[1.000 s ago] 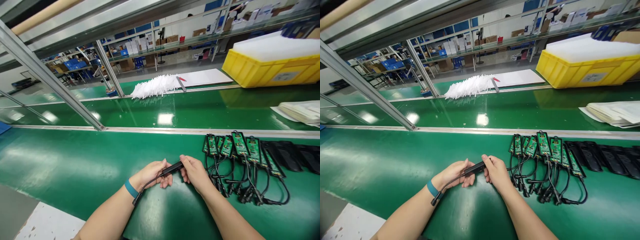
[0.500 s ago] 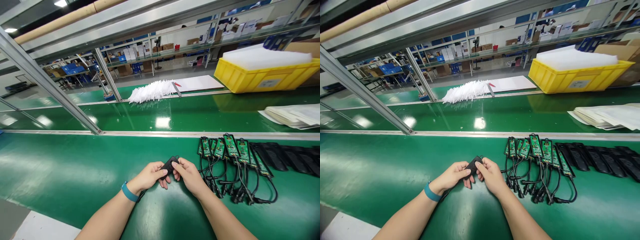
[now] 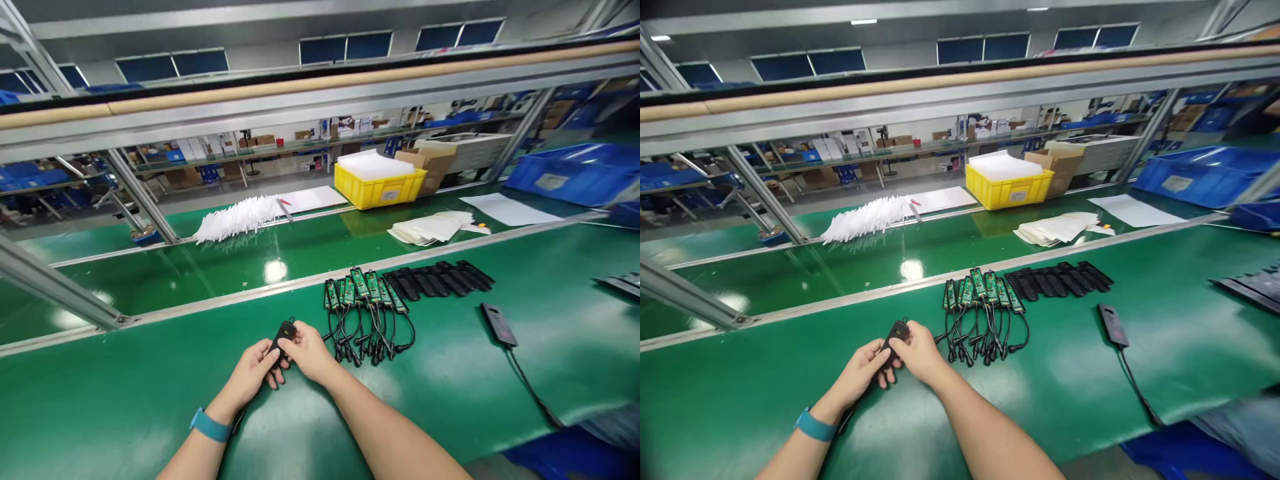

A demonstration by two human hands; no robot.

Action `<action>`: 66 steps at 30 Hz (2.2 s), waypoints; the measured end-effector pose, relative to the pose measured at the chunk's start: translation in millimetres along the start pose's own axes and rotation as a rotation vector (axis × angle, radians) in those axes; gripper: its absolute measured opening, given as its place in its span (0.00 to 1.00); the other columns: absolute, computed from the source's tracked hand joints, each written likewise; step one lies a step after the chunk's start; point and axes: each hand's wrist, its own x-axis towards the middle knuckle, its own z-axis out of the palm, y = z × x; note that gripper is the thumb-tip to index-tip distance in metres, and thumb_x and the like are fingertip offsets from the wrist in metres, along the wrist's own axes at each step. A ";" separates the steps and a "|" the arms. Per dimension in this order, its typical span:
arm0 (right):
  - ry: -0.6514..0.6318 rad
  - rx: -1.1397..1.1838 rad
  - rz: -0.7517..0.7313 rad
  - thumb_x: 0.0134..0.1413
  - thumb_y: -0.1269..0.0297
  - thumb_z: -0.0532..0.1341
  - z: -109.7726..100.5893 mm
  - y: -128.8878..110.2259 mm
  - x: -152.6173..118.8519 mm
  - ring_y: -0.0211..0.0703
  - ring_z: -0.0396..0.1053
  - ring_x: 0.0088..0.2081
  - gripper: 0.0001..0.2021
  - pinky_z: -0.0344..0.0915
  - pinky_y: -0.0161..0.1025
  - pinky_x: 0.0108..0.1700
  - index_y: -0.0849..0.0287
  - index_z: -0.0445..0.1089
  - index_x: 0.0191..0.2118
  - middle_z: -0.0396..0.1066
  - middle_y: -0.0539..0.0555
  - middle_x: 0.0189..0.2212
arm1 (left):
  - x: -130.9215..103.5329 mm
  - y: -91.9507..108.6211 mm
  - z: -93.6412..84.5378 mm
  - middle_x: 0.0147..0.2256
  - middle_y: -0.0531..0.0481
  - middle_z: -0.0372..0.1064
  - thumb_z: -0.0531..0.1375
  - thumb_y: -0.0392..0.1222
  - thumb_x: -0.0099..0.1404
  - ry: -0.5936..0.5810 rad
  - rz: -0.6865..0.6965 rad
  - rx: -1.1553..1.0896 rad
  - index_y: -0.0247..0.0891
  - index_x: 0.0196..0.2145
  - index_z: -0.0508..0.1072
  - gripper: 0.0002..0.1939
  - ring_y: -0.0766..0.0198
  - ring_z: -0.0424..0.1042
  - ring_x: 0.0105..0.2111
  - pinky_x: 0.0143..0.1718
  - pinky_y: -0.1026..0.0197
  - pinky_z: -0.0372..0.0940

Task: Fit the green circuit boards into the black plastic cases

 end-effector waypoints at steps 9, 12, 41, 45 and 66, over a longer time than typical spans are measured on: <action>0.348 -0.127 0.052 0.48 0.53 0.64 -179.2 -39.6 -83.2 0.34 0.61 0.18 0.33 0.59 0.33 0.22 0.66 0.60 0.57 0.67 0.46 0.22 | 4.6 -8.5 22.1 0.42 0.41 0.70 0.56 0.53 0.65 0.335 0.277 0.384 0.38 0.48 0.69 0.20 0.59 0.70 0.36 0.37 0.57 0.69; 0.616 -0.412 0.225 0.51 0.53 0.61 -263.2 -27.9 -104.7 0.39 0.63 0.18 0.34 0.60 0.37 0.22 0.72 0.60 0.58 0.66 0.48 0.18 | 27.7 -3.3 43.7 0.50 0.40 0.66 0.55 0.50 0.66 0.307 0.436 0.651 0.41 0.54 0.68 0.21 0.56 0.68 0.45 0.52 0.52 0.62; 0.642 -1.391 0.378 0.53 0.61 0.59 -317.6 -54.3 36.3 0.57 0.72 0.45 0.16 0.66 0.45 0.43 0.69 0.74 0.41 0.73 0.71 0.41 | 95.9 2.2 61.6 0.36 0.44 0.70 0.54 0.40 0.67 0.512 0.185 0.257 0.34 0.53 0.56 0.18 0.64 0.73 0.30 0.33 0.60 0.69; 0.646 -1.340 0.410 0.52 0.56 0.57 -326.6 -55.6 29.2 0.59 0.73 0.43 0.19 0.66 0.45 0.40 0.69 0.75 0.40 0.74 0.72 0.40 | 65.4 -3.2 29.4 0.31 0.50 0.69 0.62 0.37 0.62 0.594 0.095 -0.365 0.36 0.52 0.55 0.25 0.70 0.71 0.25 0.28 0.67 0.68; 0.542 -1.385 0.551 0.52 0.50 0.54 -314.5 -58.3 -3.4 0.60 0.76 0.36 0.21 0.70 0.48 0.38 0.61 0.78 0.29 0.76 0.68 0.31 | 9.2 -1.5 -37.7 0.29 0.46 0.72 0.60 0.38 0.63 0.294 -0.034 -0.643 0.32 0.42 0.66 0.10 0.72 0.69 0.20 0.20 0.71 0.64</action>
